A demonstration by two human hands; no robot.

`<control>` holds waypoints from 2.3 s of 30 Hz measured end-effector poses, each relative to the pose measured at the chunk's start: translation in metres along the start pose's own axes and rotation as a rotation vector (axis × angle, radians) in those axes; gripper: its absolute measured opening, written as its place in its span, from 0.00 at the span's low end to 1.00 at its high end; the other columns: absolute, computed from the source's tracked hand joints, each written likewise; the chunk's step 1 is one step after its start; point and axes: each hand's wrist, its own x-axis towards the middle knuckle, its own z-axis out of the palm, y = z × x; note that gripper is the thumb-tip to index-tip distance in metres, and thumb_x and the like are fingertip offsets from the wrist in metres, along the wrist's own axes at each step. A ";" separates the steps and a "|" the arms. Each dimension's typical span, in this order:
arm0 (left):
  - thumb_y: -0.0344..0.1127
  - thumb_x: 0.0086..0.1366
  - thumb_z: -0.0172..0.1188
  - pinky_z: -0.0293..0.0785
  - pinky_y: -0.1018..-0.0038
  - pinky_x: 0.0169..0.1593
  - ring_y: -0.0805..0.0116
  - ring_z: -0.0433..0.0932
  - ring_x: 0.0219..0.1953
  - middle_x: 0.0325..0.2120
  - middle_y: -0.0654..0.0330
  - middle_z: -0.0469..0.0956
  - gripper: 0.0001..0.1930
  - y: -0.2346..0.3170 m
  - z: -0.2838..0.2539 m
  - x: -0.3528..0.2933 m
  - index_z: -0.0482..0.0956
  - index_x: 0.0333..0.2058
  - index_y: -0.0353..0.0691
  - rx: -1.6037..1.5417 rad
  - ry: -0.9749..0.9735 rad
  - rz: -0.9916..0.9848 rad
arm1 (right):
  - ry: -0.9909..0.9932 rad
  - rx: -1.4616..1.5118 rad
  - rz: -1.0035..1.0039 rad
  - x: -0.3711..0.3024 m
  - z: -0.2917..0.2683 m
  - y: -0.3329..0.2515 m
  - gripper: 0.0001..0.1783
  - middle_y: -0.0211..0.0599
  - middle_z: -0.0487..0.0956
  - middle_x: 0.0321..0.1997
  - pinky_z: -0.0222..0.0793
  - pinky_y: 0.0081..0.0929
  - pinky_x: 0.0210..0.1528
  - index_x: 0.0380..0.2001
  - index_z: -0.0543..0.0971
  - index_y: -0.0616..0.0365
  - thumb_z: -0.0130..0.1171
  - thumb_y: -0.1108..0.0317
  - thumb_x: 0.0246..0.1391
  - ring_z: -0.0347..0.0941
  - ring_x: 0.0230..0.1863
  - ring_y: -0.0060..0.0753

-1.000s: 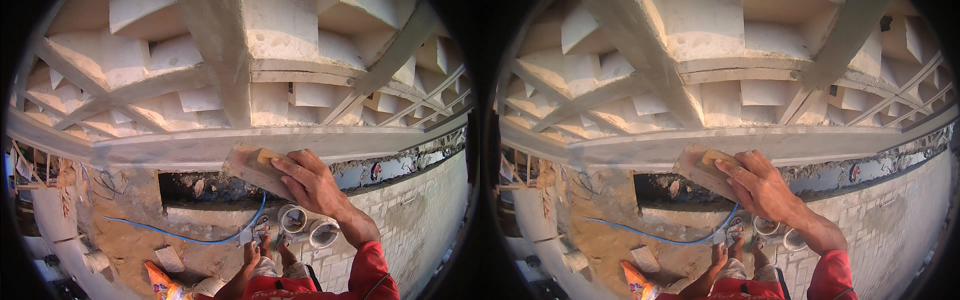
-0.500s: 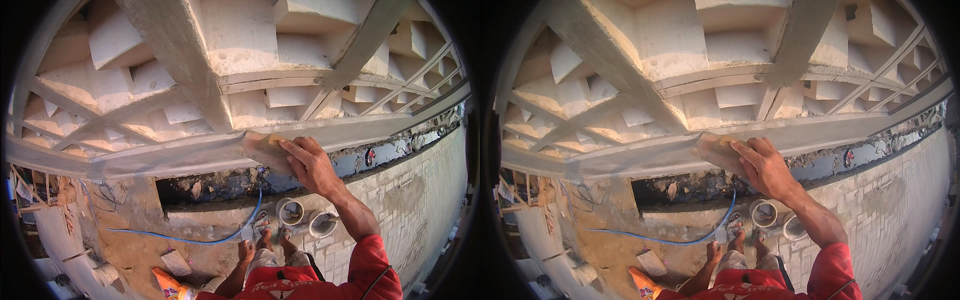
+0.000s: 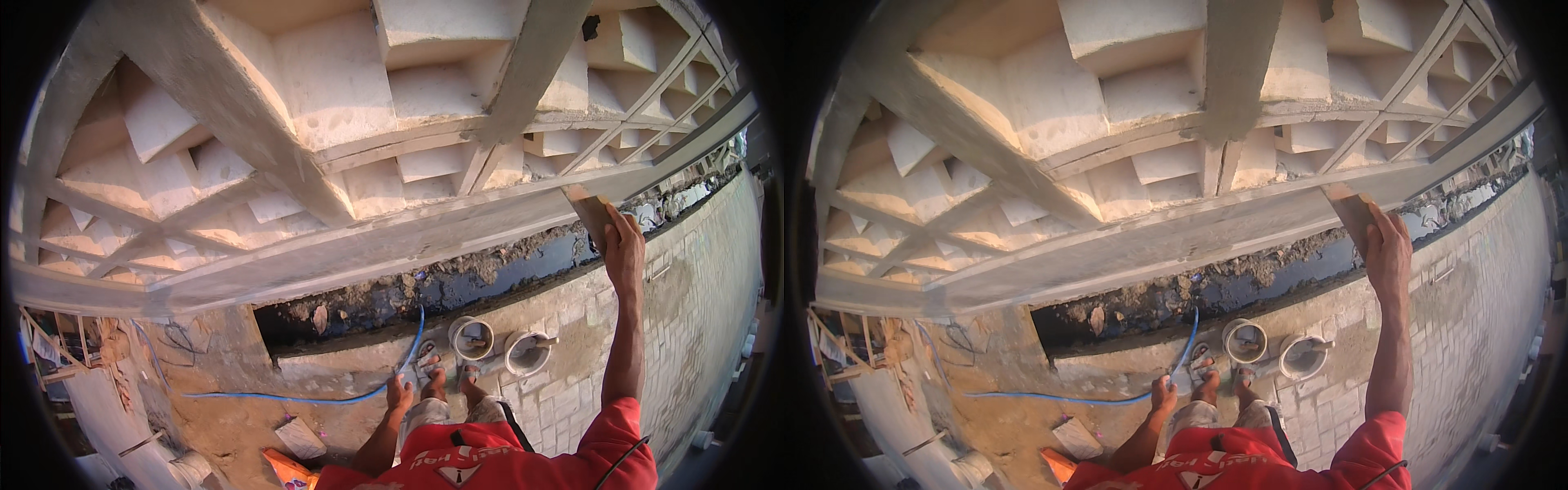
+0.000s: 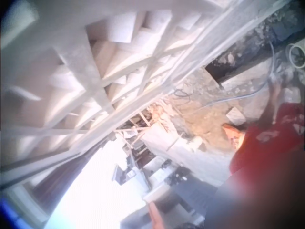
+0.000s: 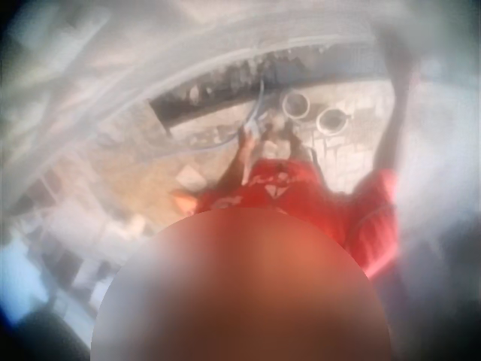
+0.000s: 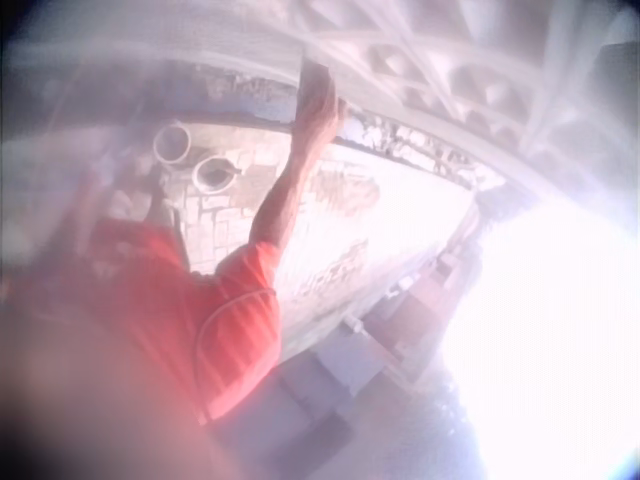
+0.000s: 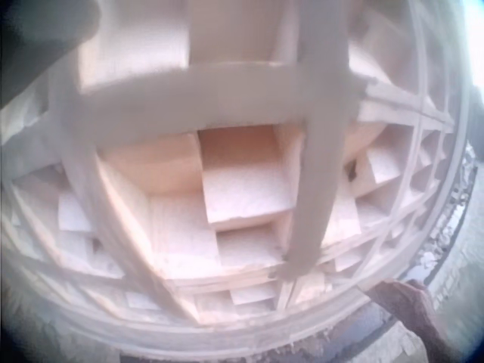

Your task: The person applies plaster to a geometrically patterned ceiling using a trowel. They repeatedly smooth the surface and occasionally dip the trowel into a bucket to retrieve more material.

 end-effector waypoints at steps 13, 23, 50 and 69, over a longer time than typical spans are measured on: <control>0.40 0.56 0.60 0.73 0.64 0.48 0.52 0.78 0.43 0.38 0.48 0.79 0.20 -0.027 -0.024 0.005 0.74 0.45 0.35 -0.017 -0.215 -0.191 | -0.347 0.923 0.443 -0.132 0.009 0.044 0.24 0.32 0.75 0.46 0.65 0.20 0.46 0.56 0.71 0.61 0.56 0.71 0.54 0.69 0.42 0.21; 0.38 0.58 0.59 0.72 0.63 0.47 0.53 0.78 0.43 0.40 0.48 0.78 0.18 -0.010 0.008 -0.032 0.73 0.45 0.34 0.071 -0.329 -0.074 | 0.053 0.337 0.718 -0.297 0.060 0.291 0.22 0.43 0.80 0.39 0.69 0.27 0.35 0.53 0.71 0.67 0.51 0.67 0.57 0.75 0.33 0.32; 0.31 0.56 0.58 0.69 0.71 0.34 0.63 0.71 0.34 0.42 0.53 0.71 0.18 -0.006 0.138 -0.130 0.71 0.47 0.38 0.216 -0.078 0.291 | -0.808 0.278 0.900 -0.456 0.618 0.243 0.16 0.56 0.79 0.38 0.72 0.41 0.45 0.38 0.79 0.61 0.50 0.65 0.49 0.76 0.42 0.57; 0.41 0.64 0.48 0.71 0.71 0.19 0.65 0.69 0.15 0.29 0.58 0.72 0.13 0.034 0.443 0.141 0.68 0.44 0.43 -0.627 -0.392 -1.020 | -0.468 0.750 1.385 -0.660 0.145 0.409 0.30 0.32 0.76 0.31 0.64 0.18 0.24 0.47 0.73 0.64 0.62 0.49 0.52 0.68 0.27 0.18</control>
